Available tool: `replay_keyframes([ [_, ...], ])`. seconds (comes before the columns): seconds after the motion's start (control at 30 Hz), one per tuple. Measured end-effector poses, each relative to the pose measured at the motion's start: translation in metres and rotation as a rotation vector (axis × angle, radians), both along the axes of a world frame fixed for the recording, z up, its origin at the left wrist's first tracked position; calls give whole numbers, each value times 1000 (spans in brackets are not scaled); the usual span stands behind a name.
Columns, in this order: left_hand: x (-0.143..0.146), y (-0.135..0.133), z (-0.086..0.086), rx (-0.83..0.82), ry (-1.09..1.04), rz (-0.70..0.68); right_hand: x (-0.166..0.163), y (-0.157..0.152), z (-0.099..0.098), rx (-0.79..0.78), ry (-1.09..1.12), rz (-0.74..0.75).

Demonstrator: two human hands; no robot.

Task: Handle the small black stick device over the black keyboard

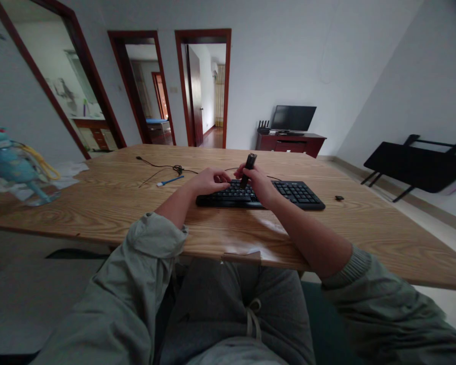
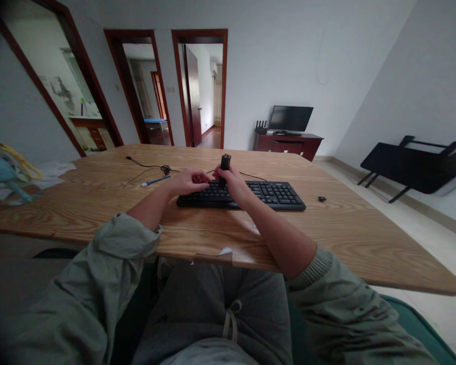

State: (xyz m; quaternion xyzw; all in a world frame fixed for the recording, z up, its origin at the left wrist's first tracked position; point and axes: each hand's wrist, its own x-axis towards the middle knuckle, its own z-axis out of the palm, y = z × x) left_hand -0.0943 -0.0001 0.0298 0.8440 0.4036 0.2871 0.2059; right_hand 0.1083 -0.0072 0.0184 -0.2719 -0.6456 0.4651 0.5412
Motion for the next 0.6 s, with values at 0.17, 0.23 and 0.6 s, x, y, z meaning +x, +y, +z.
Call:
replay_keyframes([
  [0.17, -14, -11, -2, -93, -12, -59, -18, -1, 0, 54, -144, 20],
  [0.23, -14, -15, -2, -118, 25, -59, -18, -1, -1, 90, -184, 38],
  [0.6, -3, -15, -10, -170, 176, -35, -3, 3, -11, 209, -237, 10],
])
